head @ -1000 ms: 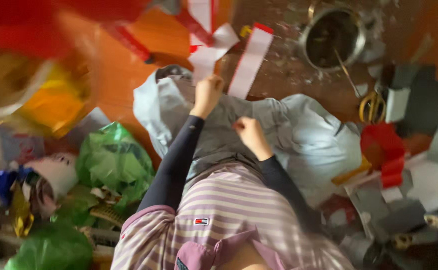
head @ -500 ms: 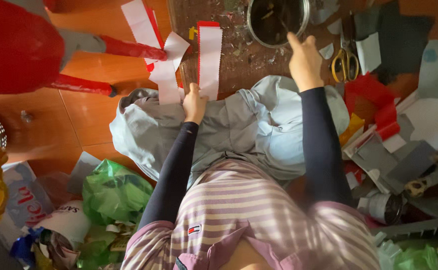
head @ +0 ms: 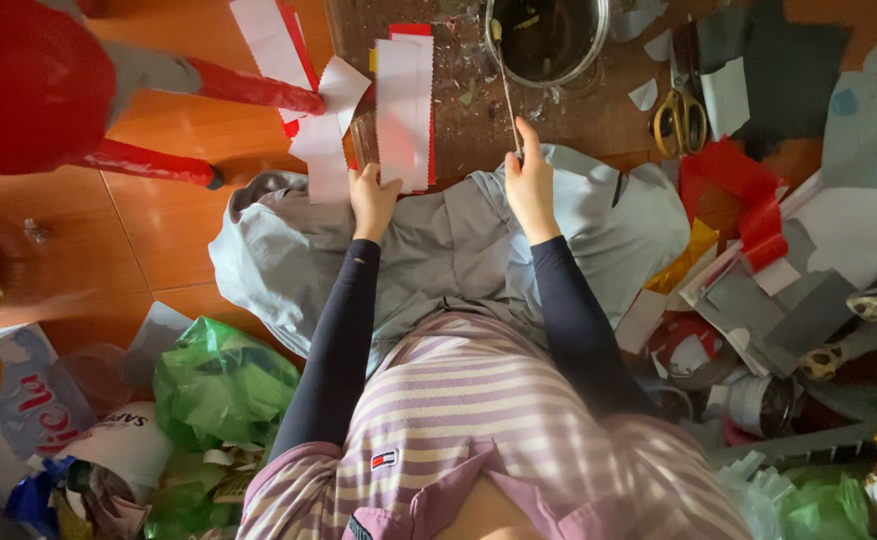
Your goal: The person sits on the floor and decorates a wooden lattice structure. They wrap a gold foil sheet around the base of the structure and then repeatedly apply strips of red and white paper to the sides using a brush and adhesive from a metal container.
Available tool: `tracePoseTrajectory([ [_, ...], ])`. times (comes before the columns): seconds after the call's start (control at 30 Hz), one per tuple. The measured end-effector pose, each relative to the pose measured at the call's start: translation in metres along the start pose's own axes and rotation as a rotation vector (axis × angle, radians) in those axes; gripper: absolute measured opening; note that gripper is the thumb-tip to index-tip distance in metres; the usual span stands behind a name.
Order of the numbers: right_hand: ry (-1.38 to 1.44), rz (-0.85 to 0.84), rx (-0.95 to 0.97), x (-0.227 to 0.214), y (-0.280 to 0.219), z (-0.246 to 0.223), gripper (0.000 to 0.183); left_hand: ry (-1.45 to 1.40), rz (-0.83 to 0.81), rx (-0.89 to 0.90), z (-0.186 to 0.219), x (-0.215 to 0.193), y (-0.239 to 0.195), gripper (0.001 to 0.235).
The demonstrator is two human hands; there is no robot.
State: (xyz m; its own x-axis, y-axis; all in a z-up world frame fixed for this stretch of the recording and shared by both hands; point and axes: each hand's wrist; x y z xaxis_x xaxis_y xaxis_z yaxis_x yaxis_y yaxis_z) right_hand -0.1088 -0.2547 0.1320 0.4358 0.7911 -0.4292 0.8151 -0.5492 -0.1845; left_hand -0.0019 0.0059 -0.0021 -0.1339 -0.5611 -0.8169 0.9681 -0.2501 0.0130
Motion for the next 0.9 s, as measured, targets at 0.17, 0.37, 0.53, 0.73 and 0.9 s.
tracePoseTrajectory([
  [0.17,0.818,-0.17,0.531,-0.008,0.018,0.027,0.05,-0.71,-0.307,-0.428,-0.001,0.002,-0.001,0.029],
  [0.37,0.803,-0.225,0.46,-0.007,0.029,0.047,0.035,-1.508,-0.476,-0.73,0.007,0.017,-0.004,0.029],
  [0.53,0.256,-0.366,0.255,0.03,0.017,0.023,0.041,-1.374,-0.532,-0.703,-0.006,0.033,-0.005,0.04],
  [0.73,-0.539,-0.299,-0.271,0.082,0.046,-0.01,0.047,-1.297,-0.621,-0.735,-0.006,0.034,-0.003,0.053],
  [0.9,-0.489,-0.239,-0.311,0.102,0.047,-0.016,0.05,-1.354,-0.727,-0.747,-0.002,0.029,0.002,0.05],
])
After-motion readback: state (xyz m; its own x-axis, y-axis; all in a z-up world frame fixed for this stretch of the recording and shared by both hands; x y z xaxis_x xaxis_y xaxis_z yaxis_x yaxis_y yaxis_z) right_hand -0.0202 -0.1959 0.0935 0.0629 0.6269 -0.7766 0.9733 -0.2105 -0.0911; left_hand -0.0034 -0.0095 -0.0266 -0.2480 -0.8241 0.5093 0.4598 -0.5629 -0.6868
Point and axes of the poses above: each hand's wrist, its own y-axis towards the middle knuckle, its own x-axis out of the palm, z = x × y, and after that the axes turned 8 degrees about y, right-handed
